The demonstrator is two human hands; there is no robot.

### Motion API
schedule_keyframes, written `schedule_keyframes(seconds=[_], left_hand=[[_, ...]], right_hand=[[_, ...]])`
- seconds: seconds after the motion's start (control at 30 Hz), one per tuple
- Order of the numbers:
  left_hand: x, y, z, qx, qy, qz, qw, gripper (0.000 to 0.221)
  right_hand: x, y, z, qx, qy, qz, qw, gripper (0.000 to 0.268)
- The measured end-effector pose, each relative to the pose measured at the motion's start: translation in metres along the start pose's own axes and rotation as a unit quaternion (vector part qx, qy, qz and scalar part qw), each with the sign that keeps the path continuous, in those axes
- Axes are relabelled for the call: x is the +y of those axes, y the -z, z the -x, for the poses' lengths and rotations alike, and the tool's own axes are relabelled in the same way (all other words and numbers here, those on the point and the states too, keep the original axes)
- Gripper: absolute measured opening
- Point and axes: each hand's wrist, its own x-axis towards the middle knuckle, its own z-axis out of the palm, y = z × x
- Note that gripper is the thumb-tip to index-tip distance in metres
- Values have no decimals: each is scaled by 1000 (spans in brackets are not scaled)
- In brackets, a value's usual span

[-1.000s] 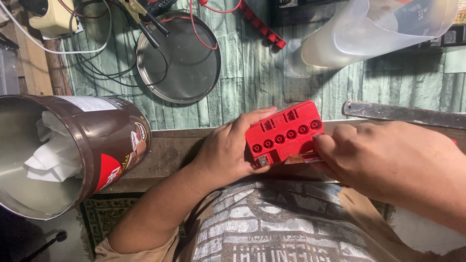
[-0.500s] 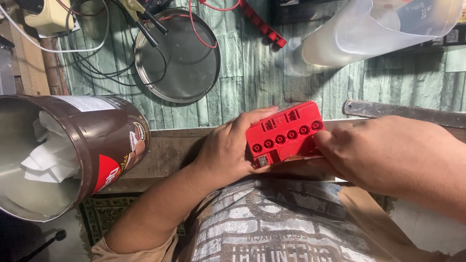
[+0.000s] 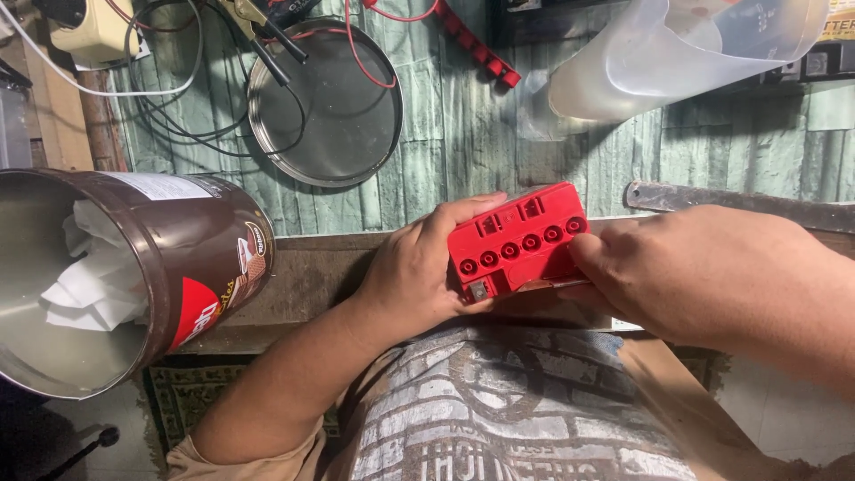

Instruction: Repairing a lead-acid battery by prying open the top cover, cleaning the surface, and refilling cells with liquid using a syringe.

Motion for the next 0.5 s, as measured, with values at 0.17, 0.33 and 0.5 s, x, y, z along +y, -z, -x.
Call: schedule_keyframes(seconds=[0.17, 0.33, 0.5], left_hand=[[-1, 1, -1, -8, -6, 0, 1000, 93], [2, 8, -1, -25, 19, 22, 999, 94], [6, 13, -3, -26, 8, 41, 999, 92]], right_hand=[[2, 8, 1, 3, 44, -62, 997, 45], [18, -11, 8, 11, 13, -131, 991, 34], [52, -59, 36, 170, -106, -265, 943, 59]])
